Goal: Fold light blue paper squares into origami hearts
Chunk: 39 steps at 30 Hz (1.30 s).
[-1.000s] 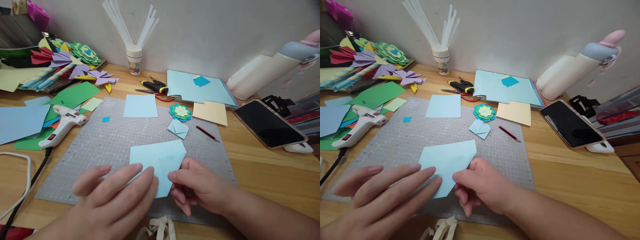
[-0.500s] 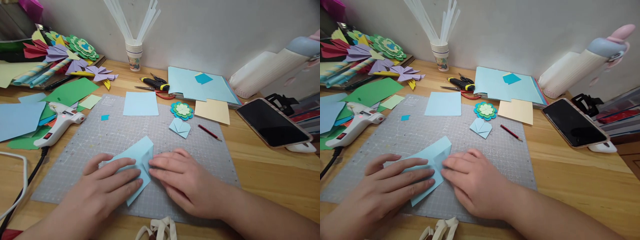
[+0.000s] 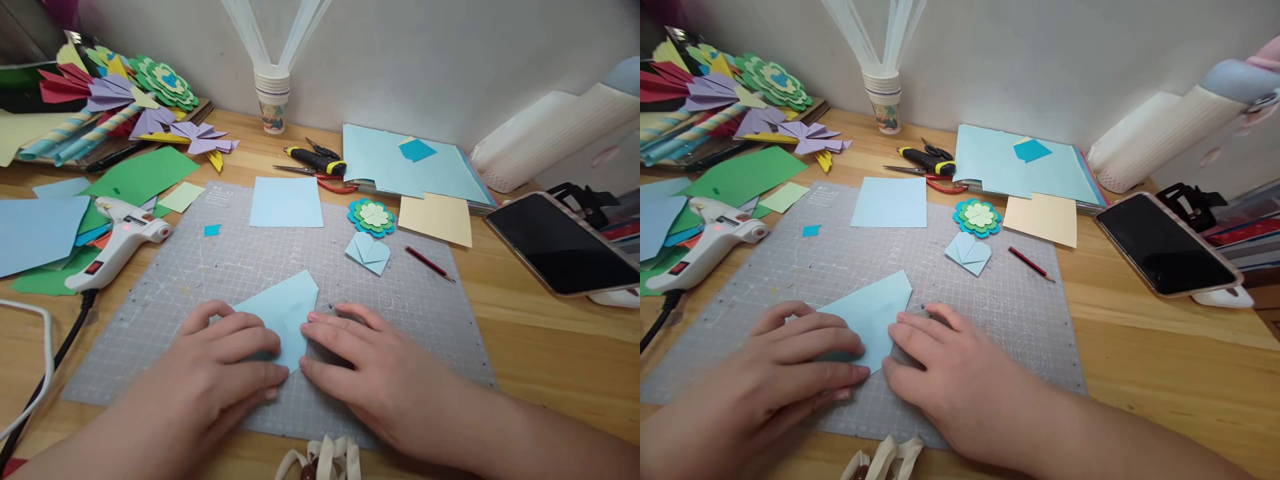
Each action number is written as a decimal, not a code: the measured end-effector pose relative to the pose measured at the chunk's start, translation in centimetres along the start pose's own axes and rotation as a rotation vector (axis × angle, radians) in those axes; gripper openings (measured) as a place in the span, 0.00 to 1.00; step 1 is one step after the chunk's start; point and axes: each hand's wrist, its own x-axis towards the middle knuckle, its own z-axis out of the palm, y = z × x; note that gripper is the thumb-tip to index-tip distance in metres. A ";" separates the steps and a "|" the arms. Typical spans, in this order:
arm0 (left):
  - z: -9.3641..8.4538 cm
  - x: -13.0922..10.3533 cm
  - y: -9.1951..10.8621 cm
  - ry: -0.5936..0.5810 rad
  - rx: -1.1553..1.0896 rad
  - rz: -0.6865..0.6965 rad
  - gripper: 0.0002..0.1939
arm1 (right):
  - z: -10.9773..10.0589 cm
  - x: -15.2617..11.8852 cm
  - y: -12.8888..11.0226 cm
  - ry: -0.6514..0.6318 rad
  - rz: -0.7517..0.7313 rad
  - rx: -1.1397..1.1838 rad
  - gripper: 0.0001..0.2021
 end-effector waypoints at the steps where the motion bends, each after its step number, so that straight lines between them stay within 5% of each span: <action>1: -0.2 0.3 0.0 -0.034 -0.031 -0.024 0.10 | 0.0 0.0 0.0 -0.003 0.002 0.005 0.16; 5: -1.0 1.6 0.0 -0.095 -0.120 -0.120 0.10 | -0.1 -0.1 0.0 -0.002 -0.004 0.012 0.16; 10: -0.4 2.6 -0.6 -0.079 0.045 -0.294 0.08 | 0.0 -0.1 0.1 0.003 -0.020 0.018 0.16; 39: 0.7 2.5 -1.4 0.069 0.147 -0.348 0.11 | 0.3 -0.1 -0.1 0.028 -0.025 -0.005 0.21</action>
